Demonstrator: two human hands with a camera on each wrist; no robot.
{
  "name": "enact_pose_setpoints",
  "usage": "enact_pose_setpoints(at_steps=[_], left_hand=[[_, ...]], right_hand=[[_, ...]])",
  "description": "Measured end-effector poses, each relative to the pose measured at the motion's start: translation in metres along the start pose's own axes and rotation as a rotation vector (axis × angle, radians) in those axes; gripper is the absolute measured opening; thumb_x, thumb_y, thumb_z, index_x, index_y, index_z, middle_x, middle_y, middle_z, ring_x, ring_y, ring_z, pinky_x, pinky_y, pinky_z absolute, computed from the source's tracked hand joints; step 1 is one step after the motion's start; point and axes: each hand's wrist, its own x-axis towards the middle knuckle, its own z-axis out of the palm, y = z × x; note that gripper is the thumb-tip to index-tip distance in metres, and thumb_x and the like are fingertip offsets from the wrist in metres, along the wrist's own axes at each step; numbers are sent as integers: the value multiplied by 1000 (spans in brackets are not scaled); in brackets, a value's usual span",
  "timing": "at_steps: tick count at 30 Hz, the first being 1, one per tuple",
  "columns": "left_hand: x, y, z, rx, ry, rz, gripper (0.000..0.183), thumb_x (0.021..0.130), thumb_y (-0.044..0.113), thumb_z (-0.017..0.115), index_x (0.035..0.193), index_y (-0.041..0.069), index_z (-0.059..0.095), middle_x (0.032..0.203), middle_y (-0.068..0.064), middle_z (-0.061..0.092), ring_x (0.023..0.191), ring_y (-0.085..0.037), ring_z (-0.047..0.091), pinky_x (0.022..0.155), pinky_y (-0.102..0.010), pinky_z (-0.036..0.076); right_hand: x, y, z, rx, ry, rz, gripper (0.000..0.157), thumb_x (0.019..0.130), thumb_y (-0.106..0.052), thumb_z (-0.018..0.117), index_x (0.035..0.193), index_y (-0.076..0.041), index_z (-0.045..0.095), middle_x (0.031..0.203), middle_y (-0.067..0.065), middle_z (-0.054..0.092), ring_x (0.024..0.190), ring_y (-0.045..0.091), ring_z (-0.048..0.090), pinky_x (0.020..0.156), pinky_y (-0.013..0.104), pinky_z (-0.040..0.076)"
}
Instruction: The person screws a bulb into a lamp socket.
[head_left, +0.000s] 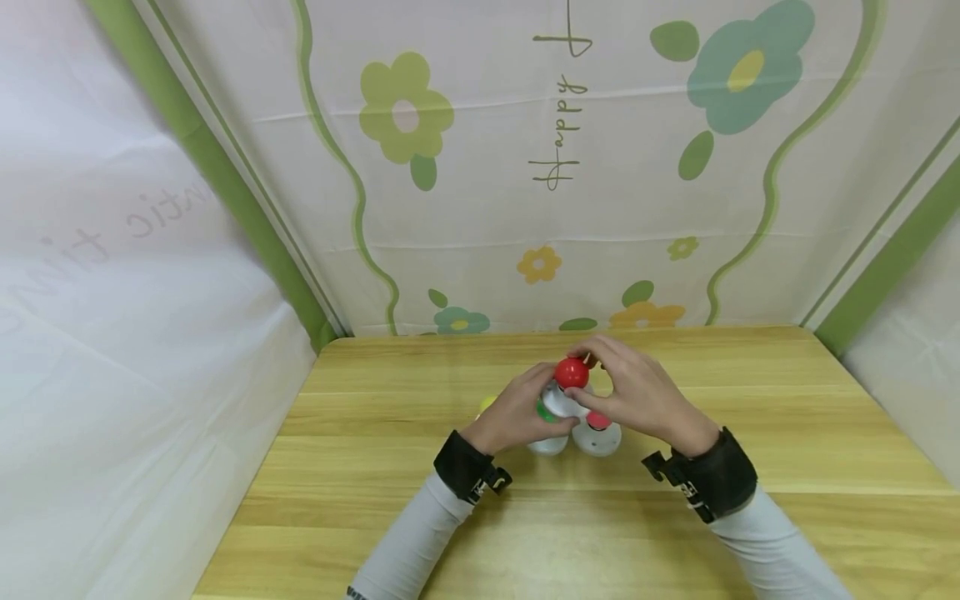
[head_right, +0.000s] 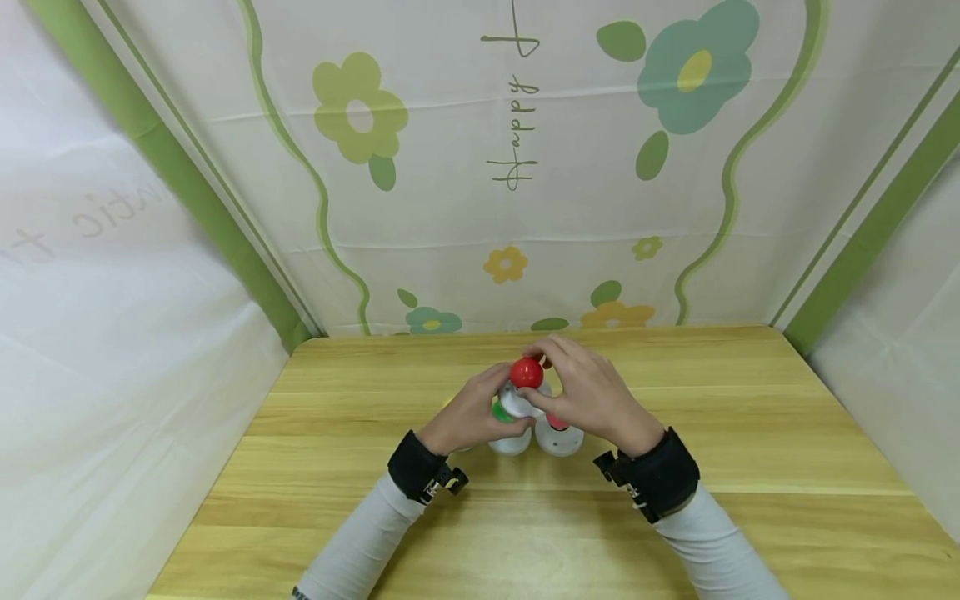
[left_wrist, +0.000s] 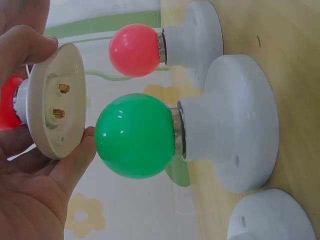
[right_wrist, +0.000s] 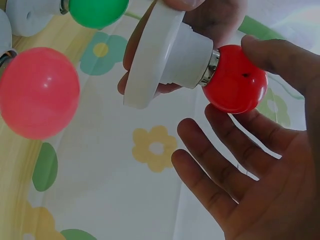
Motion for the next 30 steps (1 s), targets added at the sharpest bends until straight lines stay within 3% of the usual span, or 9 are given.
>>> enact_pose_setpoints(at_steps=[3,6,10,20,30], left_hand=[[0,0,0,-4,-5,-2,67,82,25,74,139,13,43,131,-1,51,111,-8,51,91,-18,48],[0,0,1,-11,-11,-5,68,81,23,73,140,14,41,131,-1,50,111,-8,51,92,-18,48],[-1,-1,1,-20,-23,-19,70,82,22,72,143,16,38,131,0,50,111,-8,50,93,-19,47],[-4,-2,0,-34,-34,-39,70,83,29,74,143,16,40,131,1,53,110,-8,53,91,-18,49],[-3,-2,0,-10,-18,-31,72,83,33,75,144,17,39,133,3,52,114,-5,50,93,-17,47]], right_hand=[[0,1,-1,35,-36,4,56,80,-42,75,126,-16,56,118,-4,58,96,14,58,72,33,55],[-1,2,-2,103,-78,-25,61,84,-30,72,139,-15,49,135,2,53,112,19,55,85,42,54],[-2,3,-3,172,-105,-87,56,86,-14,68,139,-11,51,139,6,52,124,22,49,95,47,49],[-2,4,-5,222,-125,-97,53,83,-10,75,133,-6,56,132,8,57,118,20,55,92,40,53],[-1,4,1,132,-64,-131,55,79,-11,79,129,-2,58,127,11,60,109,20,60,84,37,56]])
